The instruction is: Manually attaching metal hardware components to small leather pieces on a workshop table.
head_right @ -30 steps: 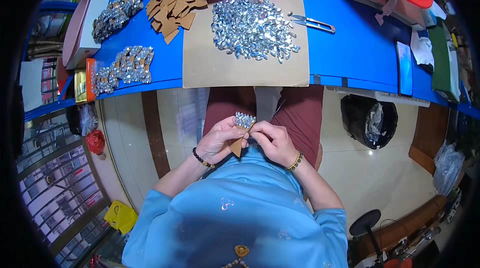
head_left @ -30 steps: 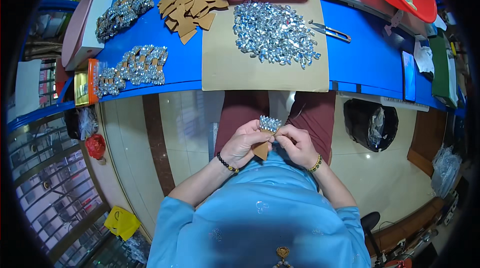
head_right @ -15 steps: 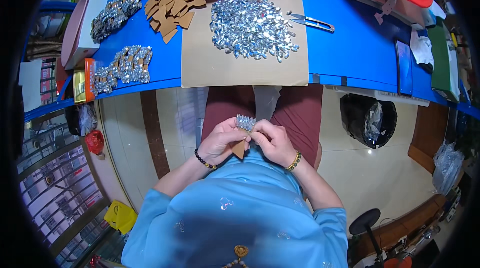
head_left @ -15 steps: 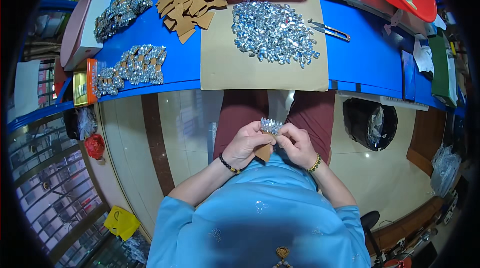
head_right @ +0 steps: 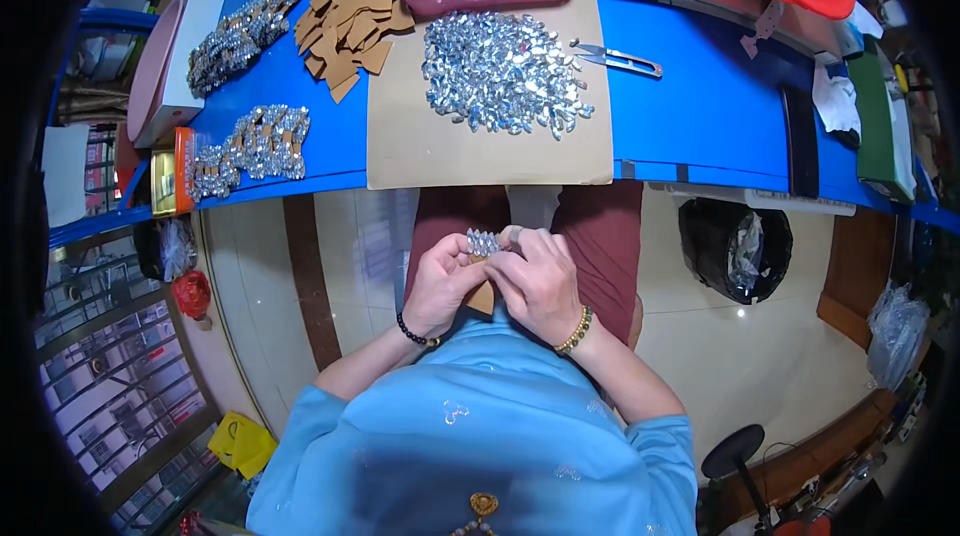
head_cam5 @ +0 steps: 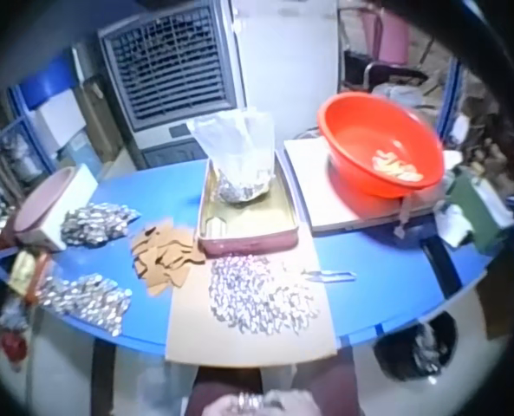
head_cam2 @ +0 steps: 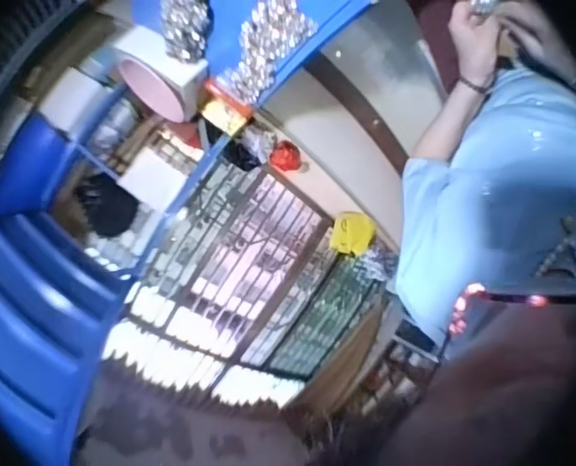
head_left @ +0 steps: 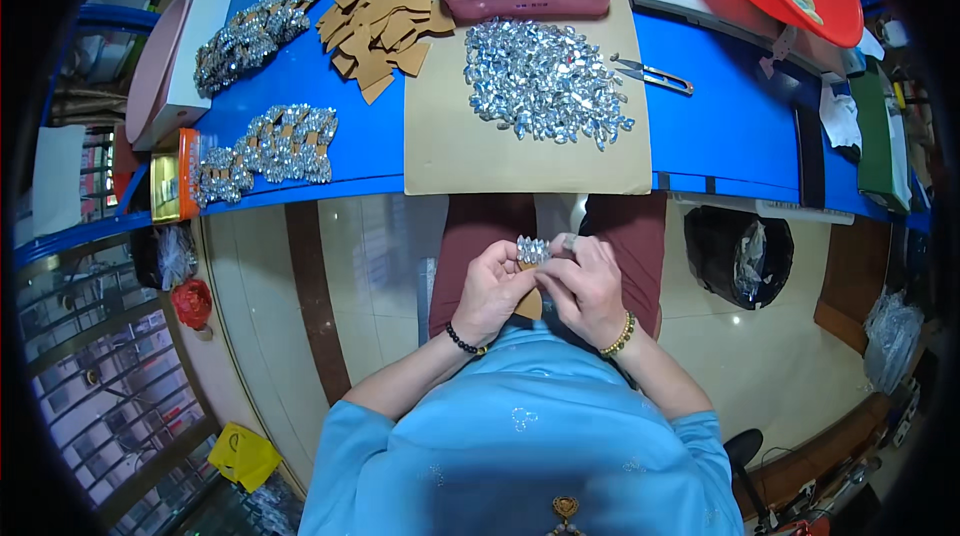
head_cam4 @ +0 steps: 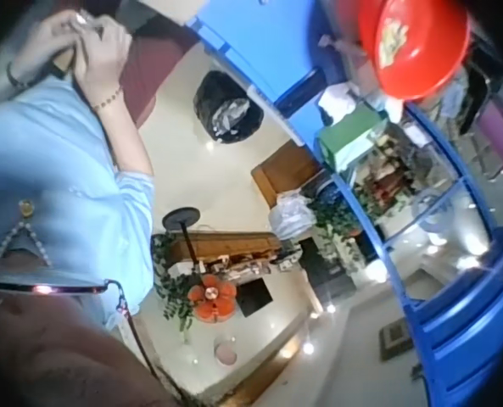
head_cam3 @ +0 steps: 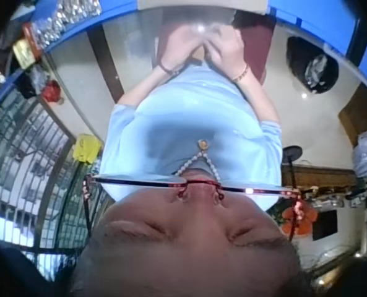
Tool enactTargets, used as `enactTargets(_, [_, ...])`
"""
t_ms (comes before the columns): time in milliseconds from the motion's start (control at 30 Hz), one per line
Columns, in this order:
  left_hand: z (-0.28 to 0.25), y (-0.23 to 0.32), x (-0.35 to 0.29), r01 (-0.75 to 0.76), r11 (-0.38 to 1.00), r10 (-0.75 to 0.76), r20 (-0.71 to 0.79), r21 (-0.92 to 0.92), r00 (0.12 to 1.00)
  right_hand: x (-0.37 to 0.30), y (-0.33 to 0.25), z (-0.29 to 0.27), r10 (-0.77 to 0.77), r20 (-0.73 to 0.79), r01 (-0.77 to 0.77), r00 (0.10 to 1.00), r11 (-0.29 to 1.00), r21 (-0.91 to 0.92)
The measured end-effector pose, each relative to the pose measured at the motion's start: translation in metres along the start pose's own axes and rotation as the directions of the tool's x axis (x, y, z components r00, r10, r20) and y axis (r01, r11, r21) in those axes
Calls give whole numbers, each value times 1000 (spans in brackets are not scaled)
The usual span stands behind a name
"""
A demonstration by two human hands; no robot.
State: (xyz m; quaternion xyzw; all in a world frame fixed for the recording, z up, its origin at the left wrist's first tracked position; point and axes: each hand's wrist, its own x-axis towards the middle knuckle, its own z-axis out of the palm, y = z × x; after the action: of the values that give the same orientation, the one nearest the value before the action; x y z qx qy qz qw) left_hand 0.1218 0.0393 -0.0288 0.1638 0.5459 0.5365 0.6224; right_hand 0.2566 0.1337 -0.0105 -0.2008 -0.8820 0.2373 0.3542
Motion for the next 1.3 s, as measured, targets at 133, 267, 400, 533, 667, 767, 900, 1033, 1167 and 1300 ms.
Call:
enactTargets(133, [1, 24, -2, -97, 968, 123, -100, 233, 987, -9, -25, -31, 631, 412, -523, 658, -10, 852])
enactTargets(267, [-24, 64, 6, -203, 889, 294, -170, 411, 941, -52, 34, -68, 711, 397, -407, 580, -169, 898])
enactTargets(400, [-61, 97, 17, -243, 797, 380, -147, 553, 913, -172, 95, -119, 981, 147, -581, 126, -47, 812])
enactTargets(533, [-94, 119, 33, -376, 692, 519, -63, 616, 852, -348, 113, -182, 930, -110, -605, -350, -135, 785])
enactTargets(667, [-73, 109, 47, -207, 689, 329, -45, 694, 943, -387, 101, -177, 881, -168, -724, -442, -239, 647])
enactTargets(767, [-63, 113, 59, -293, 260, 581, 93, 920, 808, -382, 95, -155, 891, -159, -775, -425, -267, 573])
enactTargets(900, [-42, 118, 75, -390, -131, 734, 354, 911, 580, -354, 102, -122, 970, -69, -856, -232, -170, 488])
enactTargets(1033, [-22, 111, 83, -454, -187, 673, 450, 871, 587, -240, 101, -79, 947, -80, -923, 312, 322, 213])
enactTargets(1167, [-24, 100, 108, -487, -166, 603, 479, 858, 638, -119, 64, -72, 917, 108, -776, 384, 257, 577])
enactTargets(1300, [-22, 100, 121, -510, -220, 581, 532, 831, 616, -56, 43, -68, 851, 198, -761, 486, 300, 576])
